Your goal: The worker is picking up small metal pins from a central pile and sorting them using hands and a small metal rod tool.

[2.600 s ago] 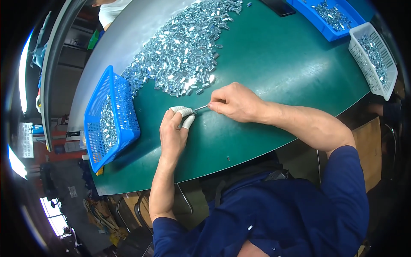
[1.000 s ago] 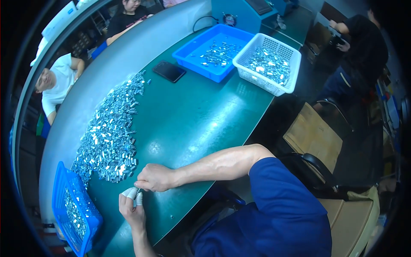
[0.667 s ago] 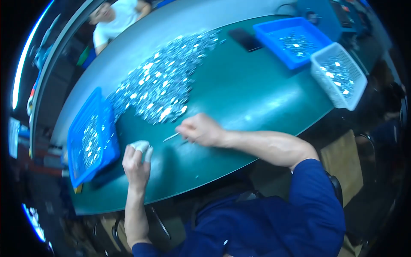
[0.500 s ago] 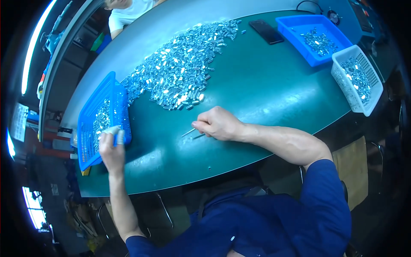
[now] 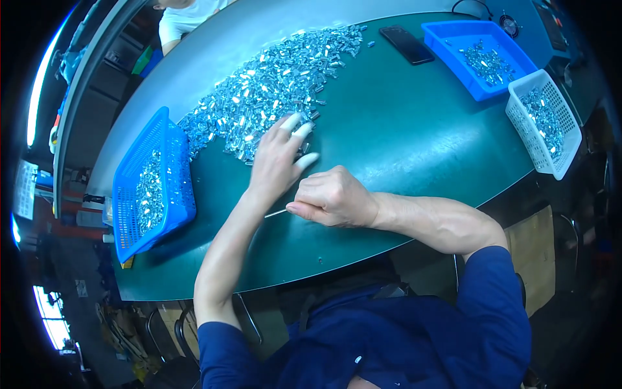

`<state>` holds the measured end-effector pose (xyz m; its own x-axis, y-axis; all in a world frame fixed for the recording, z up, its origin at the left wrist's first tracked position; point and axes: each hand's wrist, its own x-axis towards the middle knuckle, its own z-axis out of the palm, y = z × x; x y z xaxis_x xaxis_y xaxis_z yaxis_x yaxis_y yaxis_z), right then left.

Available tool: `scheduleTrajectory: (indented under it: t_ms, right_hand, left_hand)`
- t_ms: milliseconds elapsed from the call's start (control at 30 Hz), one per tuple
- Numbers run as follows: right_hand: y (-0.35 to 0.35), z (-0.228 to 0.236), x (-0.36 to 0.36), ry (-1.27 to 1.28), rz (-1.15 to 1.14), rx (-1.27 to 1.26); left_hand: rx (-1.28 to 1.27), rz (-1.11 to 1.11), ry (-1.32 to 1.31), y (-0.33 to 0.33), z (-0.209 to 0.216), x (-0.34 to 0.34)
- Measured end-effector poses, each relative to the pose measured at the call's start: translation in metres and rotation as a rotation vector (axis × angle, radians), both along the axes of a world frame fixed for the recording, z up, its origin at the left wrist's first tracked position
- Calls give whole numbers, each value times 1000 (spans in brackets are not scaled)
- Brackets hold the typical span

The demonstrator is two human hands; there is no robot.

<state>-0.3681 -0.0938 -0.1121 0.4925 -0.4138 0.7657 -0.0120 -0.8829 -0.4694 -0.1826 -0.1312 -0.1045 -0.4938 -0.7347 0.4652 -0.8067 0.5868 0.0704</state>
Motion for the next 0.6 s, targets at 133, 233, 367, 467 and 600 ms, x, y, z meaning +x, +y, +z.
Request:
scheduleTrajectory:
  t_ms: [133,233,367,467,600]
  right_hand:
    - [-4,5,5,-90,13,3]
    - [-6,3,1,-102,-3,14]
    - [-5,-2,1,-32,-18,16]
    - [-4,-2,1,-50,-4,16]
    - [-4,-6,2,-69,1,19]
  left_hand:
    - [-41,-8,-110,-45,-8,-21]
    - [60,-16,-140,-51,-13,-17]
    - [-3,-57,-179,-29,-13,5]
    - [-15,-49,-215,-12,-7,24]
    - [-39,-20,-236,9,-5,43]
